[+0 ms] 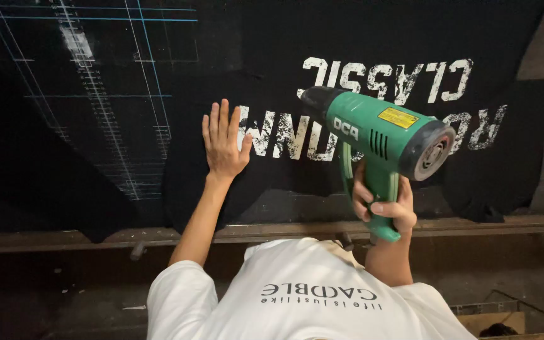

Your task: The person uses a green heat gun to apply heat to a white graphic on a black t-shirt. They hold the heat gun in their right hand and use their left hand to smooth the fabric and check the print while moving the tool across the design.

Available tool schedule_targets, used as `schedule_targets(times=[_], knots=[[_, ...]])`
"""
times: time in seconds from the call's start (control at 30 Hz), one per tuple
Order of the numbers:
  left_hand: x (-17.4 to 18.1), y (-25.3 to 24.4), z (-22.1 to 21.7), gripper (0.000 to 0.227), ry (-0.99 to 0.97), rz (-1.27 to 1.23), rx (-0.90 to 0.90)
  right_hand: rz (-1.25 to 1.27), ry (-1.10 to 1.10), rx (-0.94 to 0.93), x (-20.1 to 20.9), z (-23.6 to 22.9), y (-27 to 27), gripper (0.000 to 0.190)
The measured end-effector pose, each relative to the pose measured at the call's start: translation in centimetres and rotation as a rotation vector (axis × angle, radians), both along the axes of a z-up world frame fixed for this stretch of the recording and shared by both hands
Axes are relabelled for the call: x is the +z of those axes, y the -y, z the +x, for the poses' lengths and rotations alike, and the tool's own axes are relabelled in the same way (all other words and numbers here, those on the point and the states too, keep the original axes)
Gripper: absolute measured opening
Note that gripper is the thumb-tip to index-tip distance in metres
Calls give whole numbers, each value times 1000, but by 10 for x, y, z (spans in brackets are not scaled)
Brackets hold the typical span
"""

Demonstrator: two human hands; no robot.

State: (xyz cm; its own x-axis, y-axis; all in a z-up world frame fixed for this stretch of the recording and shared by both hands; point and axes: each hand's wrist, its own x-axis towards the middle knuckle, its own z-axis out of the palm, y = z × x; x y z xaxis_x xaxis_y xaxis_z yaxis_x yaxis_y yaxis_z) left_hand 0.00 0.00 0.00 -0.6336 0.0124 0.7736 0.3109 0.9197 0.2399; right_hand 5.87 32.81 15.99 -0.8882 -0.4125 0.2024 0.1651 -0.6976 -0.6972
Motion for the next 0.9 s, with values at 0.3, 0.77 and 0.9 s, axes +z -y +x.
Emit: schedule_targets(times=[0.3, 0.77, 0.9], knots=[[-16, 6, 1, 62, -24, 41, -12, 108, 3, -33, 33, 22, 12, 68], [3, -3, 1, 59, 106, -97, 51, 133, -111, -60, -7, -28, -24, 64], [10, -4, 0, 56, 123, -151, 80, 76, -143, -82, 5, -39, -10, 62]])
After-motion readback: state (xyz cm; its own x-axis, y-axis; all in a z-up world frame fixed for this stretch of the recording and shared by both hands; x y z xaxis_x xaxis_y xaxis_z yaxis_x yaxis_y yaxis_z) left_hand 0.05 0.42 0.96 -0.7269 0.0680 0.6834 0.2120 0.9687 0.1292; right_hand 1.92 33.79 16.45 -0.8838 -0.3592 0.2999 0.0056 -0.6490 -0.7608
